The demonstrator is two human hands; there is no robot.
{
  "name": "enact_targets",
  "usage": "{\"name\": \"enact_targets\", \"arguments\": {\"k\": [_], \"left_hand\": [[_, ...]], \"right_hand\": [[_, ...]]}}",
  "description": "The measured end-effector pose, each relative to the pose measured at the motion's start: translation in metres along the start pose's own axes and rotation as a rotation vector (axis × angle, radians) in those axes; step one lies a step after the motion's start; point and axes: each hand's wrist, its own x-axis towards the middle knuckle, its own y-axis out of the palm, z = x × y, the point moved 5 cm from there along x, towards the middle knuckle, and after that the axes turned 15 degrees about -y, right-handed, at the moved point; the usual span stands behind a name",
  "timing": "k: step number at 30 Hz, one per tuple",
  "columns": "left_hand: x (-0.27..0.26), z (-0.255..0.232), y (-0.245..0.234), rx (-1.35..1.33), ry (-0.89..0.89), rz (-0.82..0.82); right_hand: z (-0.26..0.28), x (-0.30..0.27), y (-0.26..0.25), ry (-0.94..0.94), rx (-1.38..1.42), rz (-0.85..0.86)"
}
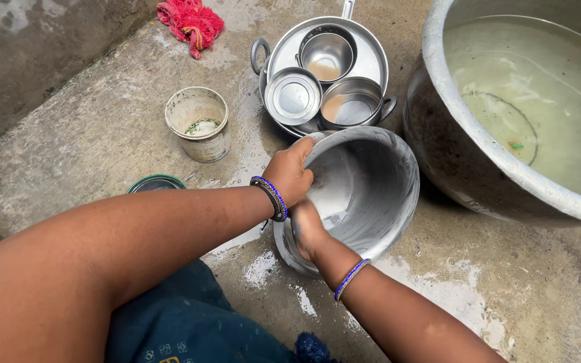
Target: The person washes metal bowls and plates by scrubbing them with a scouring pad and rinsing them in a large basin of water on the ground.
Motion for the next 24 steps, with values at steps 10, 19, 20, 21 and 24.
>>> {"name": "enact_targets", "arguments": {"k": [10, 19, 20, 21, 24], "left_hand": [[-0.001, -0.001, 0.002, 0.074, 0.009, 0.009], [0.003, 0.003, 0.004, 0.074, -0.07, 0.084], [0.003, 0.002, 0.001, 0.045, -0.045, 0.052], [0.003, 0.001, -0.001, 0.046, -0.04, 0.046], [-0.001, 0.006, -0.004, 0.022, -0.135, 0.075]], "right_hand": [[-0.038, 0.007, -0.12, 0.183, -1.173, 0.482], [0.008, 0.086, -0.063, -0.281, -0.687, 0.351], [0.006, 0.092, -0.082, -0.22, -0.76, 0.245], [0.008, 0.096, -0.107, -0.167, -0.838, 0.132], [-0.042, 0.075, -0.129, 0.01, -0.838, 0.04]]}}
